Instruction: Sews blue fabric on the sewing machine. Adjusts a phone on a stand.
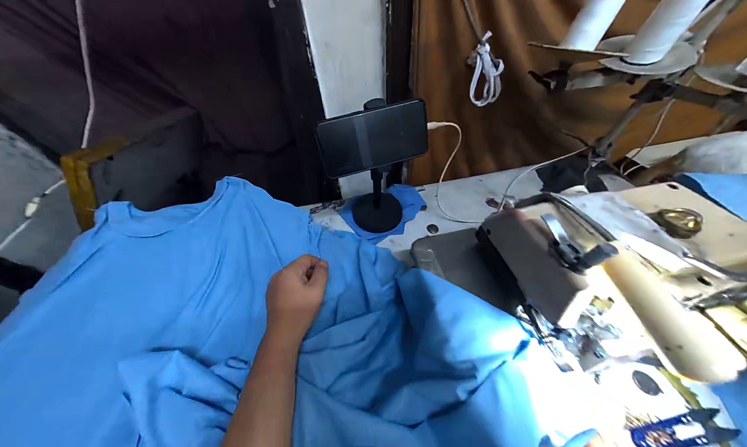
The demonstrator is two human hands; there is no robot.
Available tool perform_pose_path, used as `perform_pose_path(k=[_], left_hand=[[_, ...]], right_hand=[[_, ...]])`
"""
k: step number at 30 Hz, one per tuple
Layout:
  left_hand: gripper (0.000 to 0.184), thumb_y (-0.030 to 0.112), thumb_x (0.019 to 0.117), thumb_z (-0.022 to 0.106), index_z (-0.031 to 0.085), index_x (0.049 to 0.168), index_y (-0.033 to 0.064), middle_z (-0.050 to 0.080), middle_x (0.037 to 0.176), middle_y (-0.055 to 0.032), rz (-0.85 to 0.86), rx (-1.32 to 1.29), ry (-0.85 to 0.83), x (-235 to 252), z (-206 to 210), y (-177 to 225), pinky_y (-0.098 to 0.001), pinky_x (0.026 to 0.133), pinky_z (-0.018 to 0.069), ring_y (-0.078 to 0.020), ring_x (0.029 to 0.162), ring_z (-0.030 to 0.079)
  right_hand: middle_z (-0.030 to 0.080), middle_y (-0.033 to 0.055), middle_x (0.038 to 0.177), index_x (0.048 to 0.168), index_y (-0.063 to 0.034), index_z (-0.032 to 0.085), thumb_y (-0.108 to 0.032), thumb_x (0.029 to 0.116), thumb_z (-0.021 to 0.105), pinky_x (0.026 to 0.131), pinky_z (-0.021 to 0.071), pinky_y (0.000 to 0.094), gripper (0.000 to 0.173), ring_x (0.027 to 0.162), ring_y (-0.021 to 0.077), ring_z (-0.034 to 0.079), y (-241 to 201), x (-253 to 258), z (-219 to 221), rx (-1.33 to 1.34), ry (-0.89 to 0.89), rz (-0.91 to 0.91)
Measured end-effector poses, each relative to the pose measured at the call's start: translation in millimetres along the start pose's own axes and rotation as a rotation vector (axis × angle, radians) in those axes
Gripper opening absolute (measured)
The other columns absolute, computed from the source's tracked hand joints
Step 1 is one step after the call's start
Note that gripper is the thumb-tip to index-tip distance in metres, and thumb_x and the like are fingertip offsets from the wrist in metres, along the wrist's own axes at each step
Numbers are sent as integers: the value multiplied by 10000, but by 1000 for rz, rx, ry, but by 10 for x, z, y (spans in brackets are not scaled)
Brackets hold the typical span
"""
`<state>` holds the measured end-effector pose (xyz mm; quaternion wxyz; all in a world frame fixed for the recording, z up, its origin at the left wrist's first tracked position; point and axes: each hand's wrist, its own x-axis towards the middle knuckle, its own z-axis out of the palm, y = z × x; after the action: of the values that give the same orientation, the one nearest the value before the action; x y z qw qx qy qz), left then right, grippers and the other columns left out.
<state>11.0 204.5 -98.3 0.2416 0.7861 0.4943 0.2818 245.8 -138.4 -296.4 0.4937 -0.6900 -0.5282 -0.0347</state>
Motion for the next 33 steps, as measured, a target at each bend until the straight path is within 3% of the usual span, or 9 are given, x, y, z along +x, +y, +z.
perform_pose_path(k=[2,4,8,11,14,16,19,26,33], left_hand=[[264,199,1028,544,723,958,18,661,771,-69,3,-3,0,-3,3,-2,-419,688,476,-175,708,600],[271,212,1029,536,723,949,34,650,760,-45,-5,1,-5,-4,4,3,-388,676,466,-145,696,585],[262,201,1022,535,717,924,39,632,739,-22,12,-18,11,-26,9,2,-354,657,451,-111,674,563],[259,186,1015,536,723,948,19,654,763,-59,32,-43,8,-27,13,-18,-411,684,477,-158,702,595],[235,158,1021,551,719,955,8,655,770,-83,-6,-44,-5,-28,-10,24,-440,696,478,-192,711,601],[232,160,1041,558,716,973,4,659,789,-103,-43,-37,-26,-29,-30,53,-472,714,481,-219,725,606],[243,166,1058,548,709,982,-1,661,803,-136,-49,-31,-23,-18,-34,55,-517,721,475,-269,745,614],[295,181,1072,517,715,1013,-29,697,887,-227,-19,-42,5,3,-2,23,-643,784,473,-400,842,661],[317,175,1070,502,704,991,-58,693,893,-248,-6,-105,64,6,14,-19,-646,808,464,-421,881,661]], right_hand=[[728,115,1032,1056,-24,674,-232,1025,574,984,514,319,233,1030,133,688,173,-147,-16,-45,-55,59],[719,98,1060,1122,-40,679,-247,1043,532,1006,506,309,266,1057,125,680,543,-426,52,-68,-16,-12],[733,96,1027,1057,-47,685,-250,1023,580,995,500,317,231,1036,122,682,163,-169,-64,-62,-95,127],[715,138,1038,1097,-17,671,-287,1036,557,984,517,330,300,1043,161,685,196,-118,11,-41,18,-55],[693,202,905,966,42,638,-242,987,573,919,494,262,291,950,157,667,-343,268,-94,-87,-1,-48],[684,191,879,939,41,636,-240,967,568,908,480,212,291,943,124,653,-516,370,-103,-124,15,-44],[693,115,951,993,-22,649,-302,994,520,954,467,181,308,1012,59,639,-436,395,-41,-118,74,-99],[708,167,935,970,30,703,-239,970,491,897,527,285,343,952,185,685,-401,447,10,-168,123,-140],[723,189,971,954,53,727,-163,940,518,927,528,308,301,984,227,693,-392,499,19,-120,127,-176]])
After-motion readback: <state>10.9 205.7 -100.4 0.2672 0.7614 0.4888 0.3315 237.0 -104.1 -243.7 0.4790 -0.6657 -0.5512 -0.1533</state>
